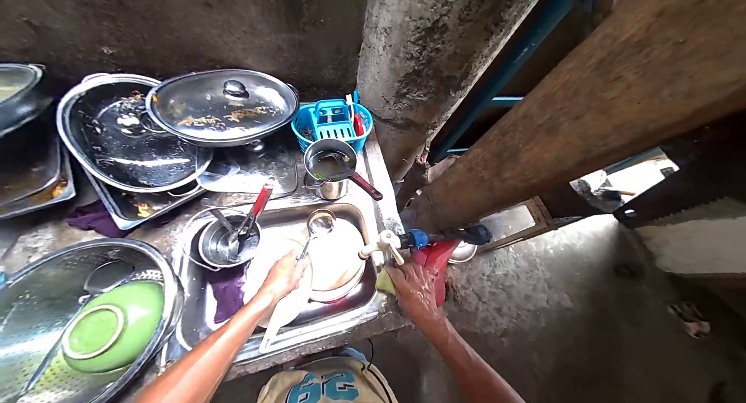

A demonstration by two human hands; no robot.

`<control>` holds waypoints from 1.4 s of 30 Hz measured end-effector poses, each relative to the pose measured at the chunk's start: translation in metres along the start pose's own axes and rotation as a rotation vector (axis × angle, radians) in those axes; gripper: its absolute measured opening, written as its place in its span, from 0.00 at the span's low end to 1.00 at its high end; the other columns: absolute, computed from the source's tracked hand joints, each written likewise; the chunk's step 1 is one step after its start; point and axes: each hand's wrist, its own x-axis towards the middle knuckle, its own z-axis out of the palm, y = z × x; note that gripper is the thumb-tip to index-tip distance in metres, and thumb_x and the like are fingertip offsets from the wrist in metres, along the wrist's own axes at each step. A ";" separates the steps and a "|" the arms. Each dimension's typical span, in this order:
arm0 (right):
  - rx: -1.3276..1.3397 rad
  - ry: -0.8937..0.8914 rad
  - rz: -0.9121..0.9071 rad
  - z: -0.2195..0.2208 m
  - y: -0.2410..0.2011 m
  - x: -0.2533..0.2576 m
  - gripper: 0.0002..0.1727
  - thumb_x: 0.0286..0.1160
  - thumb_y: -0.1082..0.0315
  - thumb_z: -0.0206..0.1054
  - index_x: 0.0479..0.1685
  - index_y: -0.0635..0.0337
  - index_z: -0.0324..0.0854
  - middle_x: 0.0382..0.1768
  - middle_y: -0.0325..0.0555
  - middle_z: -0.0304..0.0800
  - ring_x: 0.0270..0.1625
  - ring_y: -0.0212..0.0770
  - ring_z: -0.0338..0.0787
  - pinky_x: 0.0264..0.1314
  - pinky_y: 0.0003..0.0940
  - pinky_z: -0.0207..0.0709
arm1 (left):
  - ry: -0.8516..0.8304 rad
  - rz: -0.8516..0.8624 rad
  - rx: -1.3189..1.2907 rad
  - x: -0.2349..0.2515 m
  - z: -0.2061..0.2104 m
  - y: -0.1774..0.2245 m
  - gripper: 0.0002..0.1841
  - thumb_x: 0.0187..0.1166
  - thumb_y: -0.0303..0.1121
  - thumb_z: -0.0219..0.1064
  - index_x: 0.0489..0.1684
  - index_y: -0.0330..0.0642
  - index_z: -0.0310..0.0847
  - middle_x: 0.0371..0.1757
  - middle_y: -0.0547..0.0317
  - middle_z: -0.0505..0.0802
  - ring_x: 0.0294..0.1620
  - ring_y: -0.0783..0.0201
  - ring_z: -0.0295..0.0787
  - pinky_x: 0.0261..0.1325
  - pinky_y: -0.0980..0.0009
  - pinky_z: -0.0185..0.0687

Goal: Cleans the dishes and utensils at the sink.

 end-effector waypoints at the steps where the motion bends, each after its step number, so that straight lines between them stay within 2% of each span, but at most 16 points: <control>1: 0.023 0.037 -0.002 0.009 0.004 -0.004 0.17 0.78 0.61 0.62 0.60 0.45 0.92 0.64 0.58 0.89 0.67 0.66 0.86 0.71 0.67 0.75 | 0.004 -0.002 -0.019 0.000 0.001 0.002 0.16 0.92 0.41 0.55 0.57 0.35 0.76 0.32 0.54 0.86 0.25 0.63 0.83 0.33 0.63 0.83; 3: 0.054 0.009 0.052 0.018 0.005 -0.010 0.36 0.81 0.32 0.50 0.65 0.48 0.89 0.77 0.65 0.78 0.79 0.71 0.75 0.81 0.74 0.60 | 0.002 -0.006 -0.051 -0.002 0.002 0.005 0.15 0.92 0.39 0.54 0.57 0.34 0.76 0.32 0.54 0.86 0.24 0.64 0.82 0.33 0.65 0.83; 5: 0.062 0.036 0.069 0.025 0.008 -0.012 0.45 0.70 0.23 0.57 0.66 0.54 0.87 0.77 0.69 0.76 0.79 0.72 0.75 0.81 0.73 0.62 | -0.002 0.008 -0.092 -0.001 0.003 0.006 0.14 0.93 0.38 0.54 0.55 0.33 0.76 0.31 0.56 0.86 0.23 0.65 0.81 0.32 0.67 0.82; 8: 0.128 0.024 0.113 0.022 0.007 -0.013 0.35 0.68 0.42 0.73 0.66 0.63 0.85 0.76 0.68 0.78 0.80 0.71 0.75 0.84 0.63 0.66 | 0.000 0.022 -0.247 -0.002 0.004 0.001 0.11 0.91 0.36 0.57 0.48 0.35 0.75 0.27 0.59 0.84 0.17 0.70 0.79 0.25 0.74 0.79; 12: 0.189 -0.071 0.366 0.002 -0.001 -0.001 0.25 0.77 0.61 0.70 0.64 0.74 0.83 0.65 0.67 0.88 0.68 0.66 0.88 0.73 0.60 0.78 | -0.049 0.030 -0.457 -0.011 0.004 -0.006 0.09 0.91 0.33 0.57 0.43 0.37 0.75 0.22 0.63 0.83 0.14 0.72 0.75 0.18 0.77 0.74; 16: 0.134 0.194 0.257 0.003 -0.010 0.001 0.21 0.60 0.70 0.74 0.55 0.71 0.89 0.64 0.73 0.86 0.70 0.75 0.83 0.76 0.69 0.71 | -0.145 -0.033 -0.646 -0.032 -0.003 -0.003 0.07 0.89 0.26 0.52 0.48 0.35 0.76 0.26 0.58 0.87 0.12 0.69 0.77 0.14 0.76 0.75; 19: 0.259 0.087 0.245 -0.007 -0.062 0.005 0.28 0.61 0.69 0.78 0.67 0.65 0.86 0.62 0.66 0.88 0.63 0.64 0.89 0.65 0.60 0.84 | -0.225 -0.081 -0.820 -0.050 -0.005 -0.003 0.10 0.90 0.25 0.50 0.61 0.36 0.73 0.31 0.56 0.87 0.14 0.70 0.77 0.13 0.77 0.75; 21: 0.477 -0.015 0.271 0.003 -0.102 0.016 0.34 0.70 0.65 0.76 0.78 0.67 0.76 0.64 0.63 0.89 0.62 0.58 0.92 0.65 0.56 0.85 | -0.218 -0.056 -0.839 -0.054 0.000 -0.004 0.10 0.91 0.27 0.50 0.60 0.36 0.73 0.27 0.58 0.85 0.12 0.71 0.74 0.12 0.77 0.73; 24: 0.688 0.054 0.187 0.044 -0.145 0.047 0.22 0.79 0.62 0.69 0.68 0.63 0.86 0.56 0.58 0.93 0.56 0.52 0.94 0.62 0.52 0.87 | -0.139 0.003 -0.777 -0.060 0.012 -0.001 0.07 0.89 0.26 0.51 0.48 0.37 0.76 0.23 0.60 0.84 0.10 0.71 0.72 0.11 0.76 0.72; 27: 0.575 0.034 0.160 0.074 -0.160 0.077 0.17 0.81 0.61 0.64 0.60 0.57 0.91 0.46 0.59 0.92 0.43 0.55 0.94 0.45 0.54 0.88 | -0.104 0.051 -0.709 -0.074 0.017 -0.001 0.11 0.89 0.27 0.49 0.36 0.38 0.76 0.14 0.62 0.80 0.08 0.70 0.72 0.12 0.75 0.71; 31: 0.280 0.045 0.155 0.082 -0.133 0.113 0.19 0.80 0.61 0.65 0.67 0.47 0.90 0.50 0.58 0.93 0.47 0.56 0.94 0.51 0.51 0.87 | -0.119 0.146 -0.624 -0.091 0.016 -0.008 0.09 0.83 0.25 0.51 0.39 0.38 0.78 0.16 0.65 0.82 0.10 0.72 0.75 0.16 0.76 0.74; 34: 0.256 0.320 0.131 0.088 -0.132 0.119 0.16 0.74 0.65 0.70 0.58 0.58 0.93 0.42 0.57 0.94 0.41 0.54 0.96 0.45 0.48 0.90 | -0.116 0.163 -0.637 -0.088 0.017 0.003 0.10 0.87 0.27 0.49 0.43 0.38 0.78 0.16 0.65 0.80 0.10 0.72 0.73 0.15 0.76 0.73; 36: 0.435 0.188 0.203 0.087 -0.147 0.103 0.16 0.79 0.64 0.66 0.56 0.61 0.92 0.49 0.59 0.94 0.49 0.56 0.95 0.53 0.53 0.88 | -0.096 0.158 -0.651 -0.079 0.017 0.005 0.13 0.89 0.28 0.47 0.47 0.36 0.79 0.16 0.64 0.79 0.10 0.71 0.72 0.14 0.75 0.73; 38: 0.697 0.057 0.214 0.075 -0.162 0.090 0.16 0.79 0.65 0.67 0.55 0.67 0.91 0.52 0.60 0.93 0.56 0.54 0.93 0.64 0.50 0.85 | -0.058 0.160 -0.660 -0.066 0.018 0.001 0.13 0.90 0.28 0.47 0.39 0.37 0.77 0.14 0.64 0.79 0.09 0.71 0.72 0.15 0.75 0.71; 40: 0.869 0.059 0.197 0.077 -0.162 0.079 0.15 0.75 0.68 0.70 0.52 0.71 0.89 0.51 0.60 0.92 0.57 0.51 0.92 0.66 0.46 0.84 | -0.050 0.169 -0.651 -0.061 0.020 -0.004 0.13 0.91 0.29 0.47 0.39 0.37 0.77 0.17 0.63 0.80 0.10 0.71 0.71 0.14 0.76 0.71; 42: 0.769 0.042 0.174 0.082 -0.151 0.079 0.15 0.74 0.70 0.69 0.54 0.73 0.87 0.53 0.62 0.91 0.57 0.55 0.92 0.65 0.48 0.85 | -0.060 0.168 -0.646 -0.065 0.021 -0.005 0.13 0.90 0.29 0.46 0.48 0.36 0.78 0.20 0.63 0.82 0.10 0.72 0.72 0.14 0.77 0.72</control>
